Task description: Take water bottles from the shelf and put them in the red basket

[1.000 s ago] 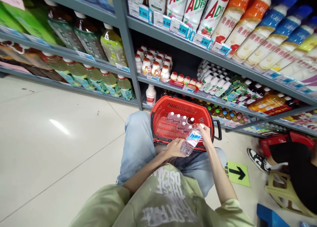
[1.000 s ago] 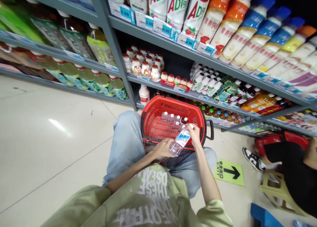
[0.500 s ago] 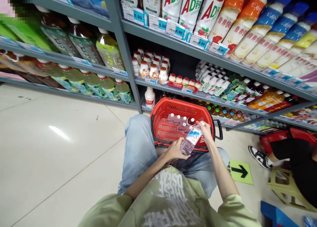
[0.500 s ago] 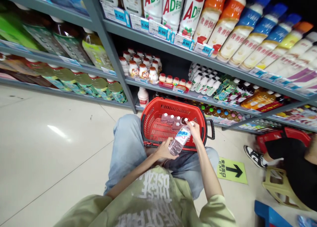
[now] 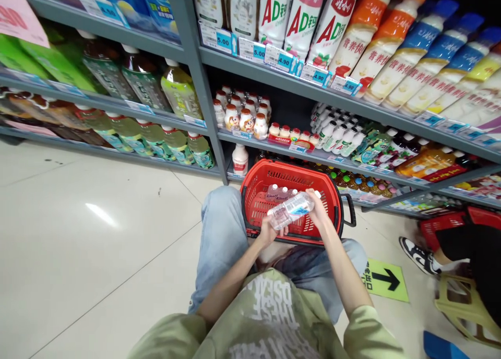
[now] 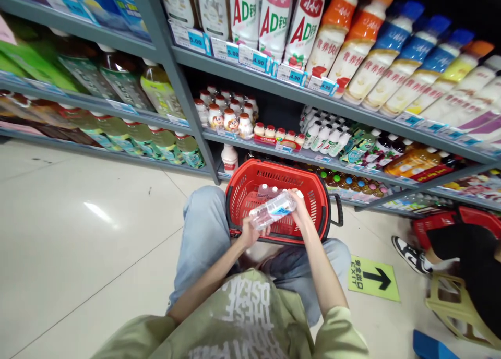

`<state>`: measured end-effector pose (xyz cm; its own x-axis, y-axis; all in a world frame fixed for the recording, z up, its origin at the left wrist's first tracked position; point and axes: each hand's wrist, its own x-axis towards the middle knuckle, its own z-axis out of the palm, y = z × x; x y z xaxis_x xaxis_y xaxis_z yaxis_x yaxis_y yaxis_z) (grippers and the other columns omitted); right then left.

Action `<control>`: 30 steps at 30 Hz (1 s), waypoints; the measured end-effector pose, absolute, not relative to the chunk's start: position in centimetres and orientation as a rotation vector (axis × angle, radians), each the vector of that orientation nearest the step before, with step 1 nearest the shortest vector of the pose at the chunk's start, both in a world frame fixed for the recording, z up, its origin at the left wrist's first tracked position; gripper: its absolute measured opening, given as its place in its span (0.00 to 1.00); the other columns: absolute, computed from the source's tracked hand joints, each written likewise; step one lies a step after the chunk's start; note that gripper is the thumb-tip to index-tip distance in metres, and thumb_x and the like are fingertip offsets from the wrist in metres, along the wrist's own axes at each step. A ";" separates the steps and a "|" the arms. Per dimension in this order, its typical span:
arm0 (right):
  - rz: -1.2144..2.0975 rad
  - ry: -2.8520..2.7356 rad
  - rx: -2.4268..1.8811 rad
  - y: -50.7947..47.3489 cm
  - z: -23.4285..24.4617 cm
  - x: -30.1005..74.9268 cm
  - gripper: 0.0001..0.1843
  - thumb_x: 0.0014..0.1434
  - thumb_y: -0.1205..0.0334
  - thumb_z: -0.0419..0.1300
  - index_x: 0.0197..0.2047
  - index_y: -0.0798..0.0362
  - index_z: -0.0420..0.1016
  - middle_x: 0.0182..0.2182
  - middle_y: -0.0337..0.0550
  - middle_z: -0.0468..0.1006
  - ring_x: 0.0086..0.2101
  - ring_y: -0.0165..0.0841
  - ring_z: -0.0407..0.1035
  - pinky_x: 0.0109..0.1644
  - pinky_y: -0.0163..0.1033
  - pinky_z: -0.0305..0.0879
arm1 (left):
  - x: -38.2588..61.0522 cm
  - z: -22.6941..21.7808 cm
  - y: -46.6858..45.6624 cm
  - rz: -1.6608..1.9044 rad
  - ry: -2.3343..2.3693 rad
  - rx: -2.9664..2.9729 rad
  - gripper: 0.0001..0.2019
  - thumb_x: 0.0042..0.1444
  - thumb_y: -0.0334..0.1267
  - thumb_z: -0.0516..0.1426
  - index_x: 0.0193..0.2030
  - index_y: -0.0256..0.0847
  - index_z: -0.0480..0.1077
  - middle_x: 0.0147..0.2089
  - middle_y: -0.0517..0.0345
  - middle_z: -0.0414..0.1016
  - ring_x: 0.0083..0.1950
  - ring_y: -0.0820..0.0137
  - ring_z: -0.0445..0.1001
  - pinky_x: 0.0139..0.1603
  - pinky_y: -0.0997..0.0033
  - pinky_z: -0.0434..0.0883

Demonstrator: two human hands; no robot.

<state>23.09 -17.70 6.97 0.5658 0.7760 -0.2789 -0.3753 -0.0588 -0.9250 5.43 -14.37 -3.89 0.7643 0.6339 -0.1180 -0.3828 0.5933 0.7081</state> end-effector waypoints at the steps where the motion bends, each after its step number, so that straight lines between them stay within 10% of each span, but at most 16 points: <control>1: 0.973 -0.385 -1.330 -17.4 6.8 22.5 0.23 0.46 0.47 0.72 0.31 0.47 0.63 0.29 0.35 0.75 0.30 0.33 0.71 0.36 0.37 0.67 | 5.3 -3.7 -14.1 0.641 0.418 0.629 0.30 0.56 0.68 0.47 0.30 0.42 0.71 0.13 0.60 0.61 0.20 0.65 0.66 0.27 0.65 0.68; 17: 0.947 -0.402 -1.442 -15.6 7.1 20.3 0.21 0.48 0.48 0.72 0.31 0.47 0.64 0.22 0.30 0.68 0.23 0.29 0.62 0.27 0.35 0.60 | 4.1 -1.9 -13.8 0.686 0.446 0.240 0.29 0.59 0.67 0.51 0.30 0.40 0.72 0.12 0.61 0.59 0.23 0.64 0.68 0.29 0.66 0.69; 25: 0.982 -0.271 -1.394 -17.0 6.2 22.3 0.18 0.45 0.49 0.73 0.32 0.49 0.73 0.27 0.35 0.78 0.27 0.33 0.71 0.33 0.38 0.66 | 5.7 -3.8 -14.3 0.687 0.404 0.443 0.30 0.56 0.66 0.55 0.45 0.37 0.73 0.32 0.49 0.79 0.29 0.62 0.75 0.24 0.68 0.66; 30: 0.941 -0.251 -1.399 -16.9 5.2 22.8 0.17 0.49 0.47 0.68 0.36 0.51 0.77 0.31 0.37 0.81 0.30 0.35 0.72 0.35 0.39 0.68 | 6.1 -4.9 -15.0 0.694 0.392 0.724 0.32 0.53 0.63 0.62 0.51 0.34 0.73 0.42 0.45 0.81 0.38 0.58 0.79 0.41 0.60 0.76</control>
<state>22.84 -16.95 5.21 0.6299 0.6840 -0.3680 -0.4103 -0.1093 -0.9054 6.13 -15.04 -4.88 0.7119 0.6962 -0.0922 -0.4388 0.5435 0.7155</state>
